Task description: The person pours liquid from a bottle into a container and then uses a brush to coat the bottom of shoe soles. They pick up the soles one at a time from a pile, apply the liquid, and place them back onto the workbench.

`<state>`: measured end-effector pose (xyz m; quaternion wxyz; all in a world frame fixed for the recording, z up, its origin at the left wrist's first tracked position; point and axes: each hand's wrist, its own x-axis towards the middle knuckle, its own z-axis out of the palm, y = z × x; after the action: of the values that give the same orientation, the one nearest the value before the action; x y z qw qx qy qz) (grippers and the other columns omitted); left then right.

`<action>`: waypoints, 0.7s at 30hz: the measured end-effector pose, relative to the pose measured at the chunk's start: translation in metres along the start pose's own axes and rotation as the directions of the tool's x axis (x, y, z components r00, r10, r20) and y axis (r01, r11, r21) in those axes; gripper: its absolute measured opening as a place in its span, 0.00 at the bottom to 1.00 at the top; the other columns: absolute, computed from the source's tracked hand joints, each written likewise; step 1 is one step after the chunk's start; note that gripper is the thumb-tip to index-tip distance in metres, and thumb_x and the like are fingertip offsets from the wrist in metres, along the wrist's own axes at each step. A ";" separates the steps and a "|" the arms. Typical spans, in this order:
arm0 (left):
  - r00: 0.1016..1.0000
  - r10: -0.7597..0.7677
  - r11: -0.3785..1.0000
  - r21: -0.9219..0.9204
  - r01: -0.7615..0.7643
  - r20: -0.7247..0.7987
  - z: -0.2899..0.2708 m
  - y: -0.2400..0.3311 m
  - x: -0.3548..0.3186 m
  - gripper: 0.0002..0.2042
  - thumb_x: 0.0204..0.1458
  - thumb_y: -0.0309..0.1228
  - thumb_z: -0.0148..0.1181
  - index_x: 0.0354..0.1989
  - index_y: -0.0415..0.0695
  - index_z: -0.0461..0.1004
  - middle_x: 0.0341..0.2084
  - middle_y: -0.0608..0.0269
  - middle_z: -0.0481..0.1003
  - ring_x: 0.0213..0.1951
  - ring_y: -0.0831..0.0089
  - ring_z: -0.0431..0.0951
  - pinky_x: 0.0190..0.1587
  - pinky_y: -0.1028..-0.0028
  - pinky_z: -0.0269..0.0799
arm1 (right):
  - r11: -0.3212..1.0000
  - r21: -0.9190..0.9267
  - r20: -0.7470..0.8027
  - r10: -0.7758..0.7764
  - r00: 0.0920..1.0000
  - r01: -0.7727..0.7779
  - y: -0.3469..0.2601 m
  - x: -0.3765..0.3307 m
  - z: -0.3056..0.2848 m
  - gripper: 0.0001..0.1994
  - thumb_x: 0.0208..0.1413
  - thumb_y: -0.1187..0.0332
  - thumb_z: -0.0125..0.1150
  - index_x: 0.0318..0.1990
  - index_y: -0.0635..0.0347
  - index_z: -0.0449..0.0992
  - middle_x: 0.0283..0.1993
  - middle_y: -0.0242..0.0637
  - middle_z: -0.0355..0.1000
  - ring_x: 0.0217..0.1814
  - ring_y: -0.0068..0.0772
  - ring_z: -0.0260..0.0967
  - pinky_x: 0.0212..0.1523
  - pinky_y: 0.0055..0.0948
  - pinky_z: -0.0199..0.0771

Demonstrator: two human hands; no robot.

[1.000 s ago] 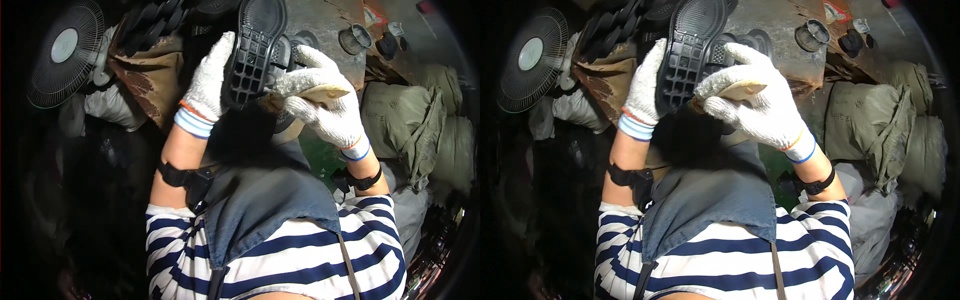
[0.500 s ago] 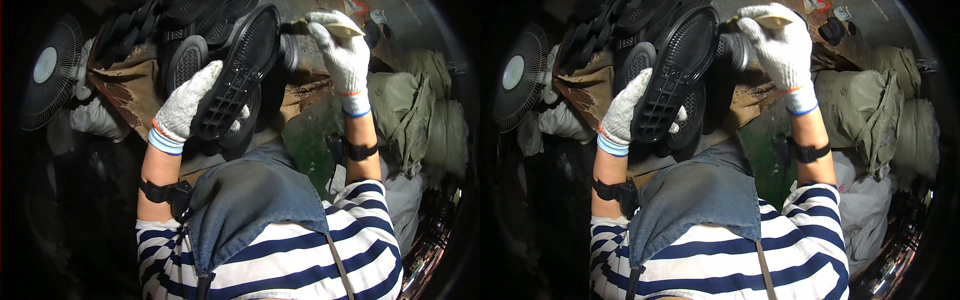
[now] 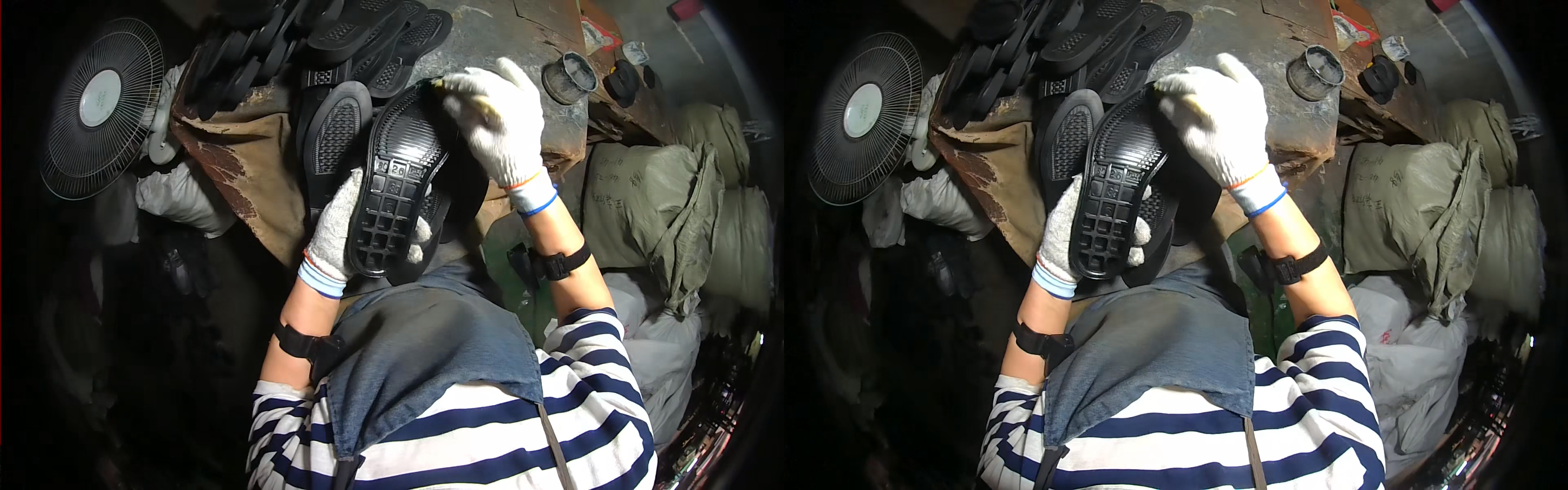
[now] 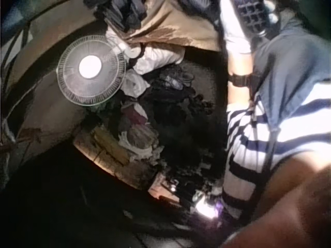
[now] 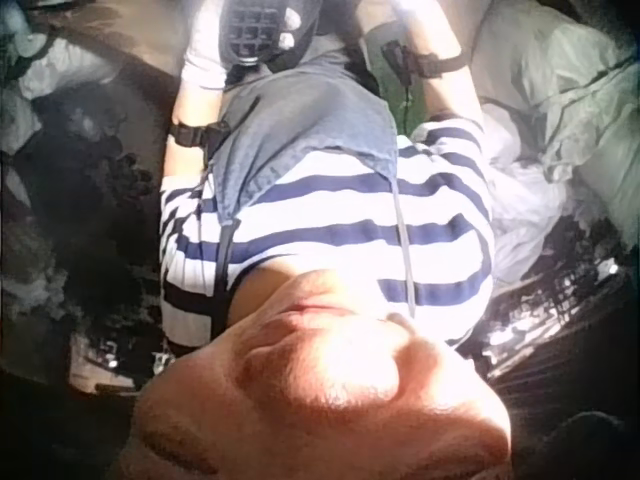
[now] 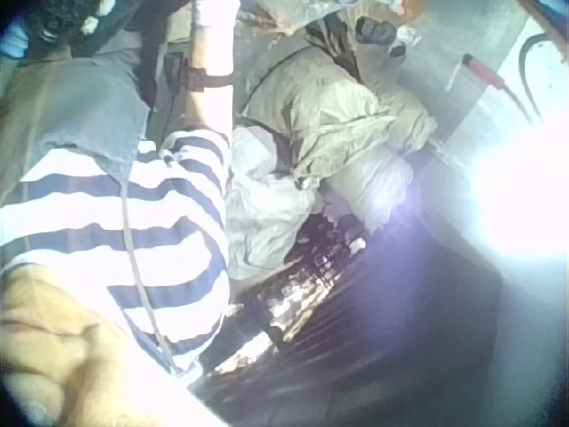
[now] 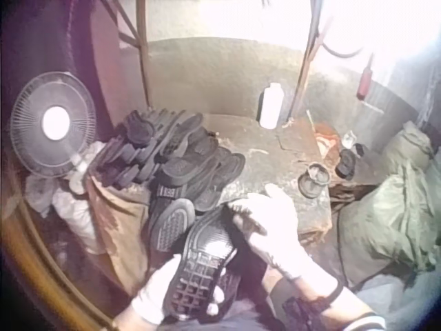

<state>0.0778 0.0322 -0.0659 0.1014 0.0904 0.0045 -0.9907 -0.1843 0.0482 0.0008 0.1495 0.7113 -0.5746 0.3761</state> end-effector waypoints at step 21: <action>1.000 0.012 1.000 -0.010 -0.012 0.005 -0.018 0.008 0.001 0.33 0.69 0.55 0.39 0.69 0.38 0.62 0.63 0.42 0.70 0.53 0.34 0.78 0.45 0.33 0.77 | 0.643 0.530 0.188 0.546 0.817 -0.552 -0.036 -0.005 0.016 0.13 0.62 0.62 0.65 0.46 0.61 0.84 0.41 0.35 0.84 0.43 0.26 0.80 0.47 0.26 0.77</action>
<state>0.0818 0.0244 -0.0839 0.1079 0.0875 0.0085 -0.9903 -0.1449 0.0522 -0.0058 -0.1909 0.5169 -0.6263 0.5515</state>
